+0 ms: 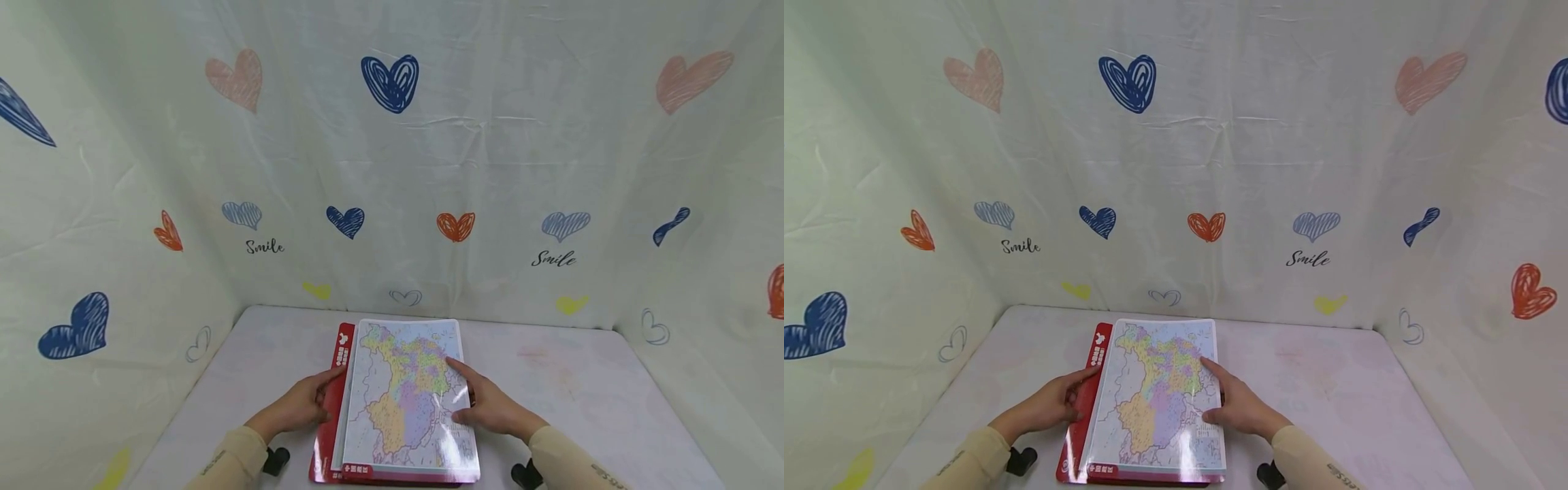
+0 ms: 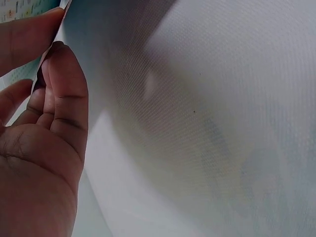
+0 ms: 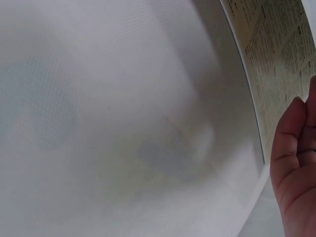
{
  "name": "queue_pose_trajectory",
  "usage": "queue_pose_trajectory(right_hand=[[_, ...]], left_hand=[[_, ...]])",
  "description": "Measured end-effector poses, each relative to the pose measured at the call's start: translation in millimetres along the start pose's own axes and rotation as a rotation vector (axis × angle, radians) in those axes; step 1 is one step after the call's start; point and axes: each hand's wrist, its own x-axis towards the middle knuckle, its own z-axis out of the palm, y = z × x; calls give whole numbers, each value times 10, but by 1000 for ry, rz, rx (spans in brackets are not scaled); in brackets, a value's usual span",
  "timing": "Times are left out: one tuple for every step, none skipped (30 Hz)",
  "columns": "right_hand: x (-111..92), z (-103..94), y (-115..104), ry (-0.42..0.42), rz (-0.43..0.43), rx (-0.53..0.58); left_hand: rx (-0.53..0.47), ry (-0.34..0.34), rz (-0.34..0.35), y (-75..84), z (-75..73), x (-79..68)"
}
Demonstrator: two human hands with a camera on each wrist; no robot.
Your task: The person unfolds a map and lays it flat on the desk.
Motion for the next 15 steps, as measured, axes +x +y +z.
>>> queue_pose_trajectory(right_hand=[[-2, -5, 2, -4, 4, 8], [-6, -11, 6, -7, 5, 14], [-9, -18, 5, -7, 10, 17], [-12, -25, 3, -6, 17, 18], [-14, -33, -2, -5, 26, 22], [-16, -43, -6, 0, 31, 8], [-17, -54, -15, 5, 40, 2], [-20, -68, -22, 6, 48, -1], [-21, -81, -31, 8, 58, -5], [-23, -96, -37, 9, 64, -10], [-25, -112, -37, 8, 70, -13], [-29, -128, -36, 7, 78, -16], [-32, -143, -30, 4, 83, -16], [-38, -159, -27, 0, 88, -14], [-45, -175, -20, -1, 89, -21]], left_hand=[[0, -5, 3, 1, -4, 0], [0, -8, 2, 1, -7, 0], [4, -14, 0, 1, -12, -1], [8, -17, -1, 0, -16, 0], [10, -20, -4, 2, -22, -2], [11, -24, -6, 2, -26, -2], [13, -27, -8, 4, -32, -3], [14, -29, -11, 5, -37, -3], [14, -32, -11, 9, -42, -4], [14, -33, -9, 13, -46, -3], [15, -34, -7, 16, -48, -3], [18, -35, -3, 19, -49, -2], [22, -35, -2, 24, -50, -2], [25, -35, -1, 27, -49, -2], [30, -34, -1, 30, -49, -2]])
